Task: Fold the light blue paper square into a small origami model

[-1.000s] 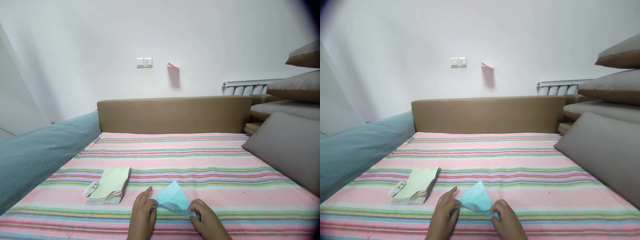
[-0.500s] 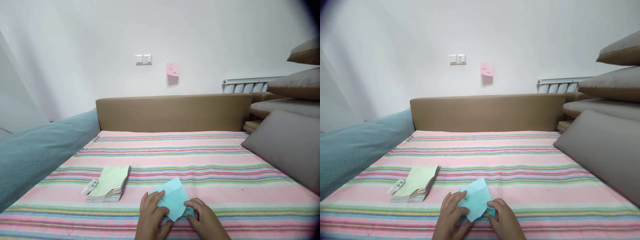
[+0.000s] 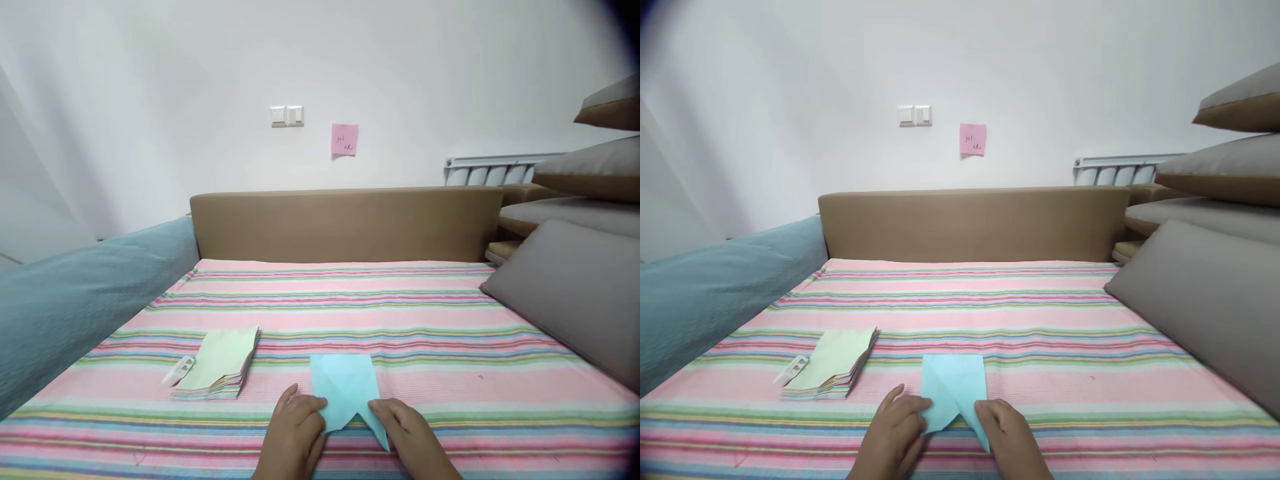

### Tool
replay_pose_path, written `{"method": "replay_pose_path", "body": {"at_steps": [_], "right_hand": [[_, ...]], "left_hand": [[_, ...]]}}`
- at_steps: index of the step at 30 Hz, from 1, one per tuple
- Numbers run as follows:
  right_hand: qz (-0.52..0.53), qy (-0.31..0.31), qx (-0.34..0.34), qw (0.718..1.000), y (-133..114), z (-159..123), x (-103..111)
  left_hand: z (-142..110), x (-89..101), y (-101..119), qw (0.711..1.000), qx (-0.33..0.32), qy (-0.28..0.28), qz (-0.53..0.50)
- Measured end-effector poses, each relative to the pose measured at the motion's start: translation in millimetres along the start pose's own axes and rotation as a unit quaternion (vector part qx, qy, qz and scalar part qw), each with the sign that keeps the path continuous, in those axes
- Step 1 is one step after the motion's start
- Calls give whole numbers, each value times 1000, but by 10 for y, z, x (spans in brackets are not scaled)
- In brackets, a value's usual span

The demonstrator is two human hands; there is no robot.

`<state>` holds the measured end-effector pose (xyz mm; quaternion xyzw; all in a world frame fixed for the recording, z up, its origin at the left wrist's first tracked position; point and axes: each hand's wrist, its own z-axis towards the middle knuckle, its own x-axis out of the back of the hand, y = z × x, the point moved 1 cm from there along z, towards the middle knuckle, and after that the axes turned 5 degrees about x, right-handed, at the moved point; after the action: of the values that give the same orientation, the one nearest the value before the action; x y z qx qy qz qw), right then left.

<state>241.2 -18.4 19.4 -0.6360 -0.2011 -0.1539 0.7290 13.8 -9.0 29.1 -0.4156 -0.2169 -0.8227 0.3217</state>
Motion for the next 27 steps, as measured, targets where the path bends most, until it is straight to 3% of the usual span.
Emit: {"method": "replay_pose_path", "body": {"at_steps": [7, 11, 17, 20, 24, 27], "right_hand": [[44, -25, -47, 998, 75, 4, -5], [65, -32, -58, 996, 71, -11, -16], [72, -43, -58, 995, 24, -28, 11], [68, -59, -63, 994, 58, -44, 24], [-26, -61, -45, 997, 139, -64, 46], [-129, -35, 20, 991, 159, -55, 64]], "left_hand": [[-13, 1, -55, 996, 74, -51, -2], [-6, 6, -17, 995, 73, -66, -2], [-3, -76, -33, 997, 80, 12, -8], [-21, -122, -82, 995, 95, 21, -18], [-39, -134, -144, 993, 115, 1, -19], [-36, -129, -170, 993, 115, -28, -13]]}}
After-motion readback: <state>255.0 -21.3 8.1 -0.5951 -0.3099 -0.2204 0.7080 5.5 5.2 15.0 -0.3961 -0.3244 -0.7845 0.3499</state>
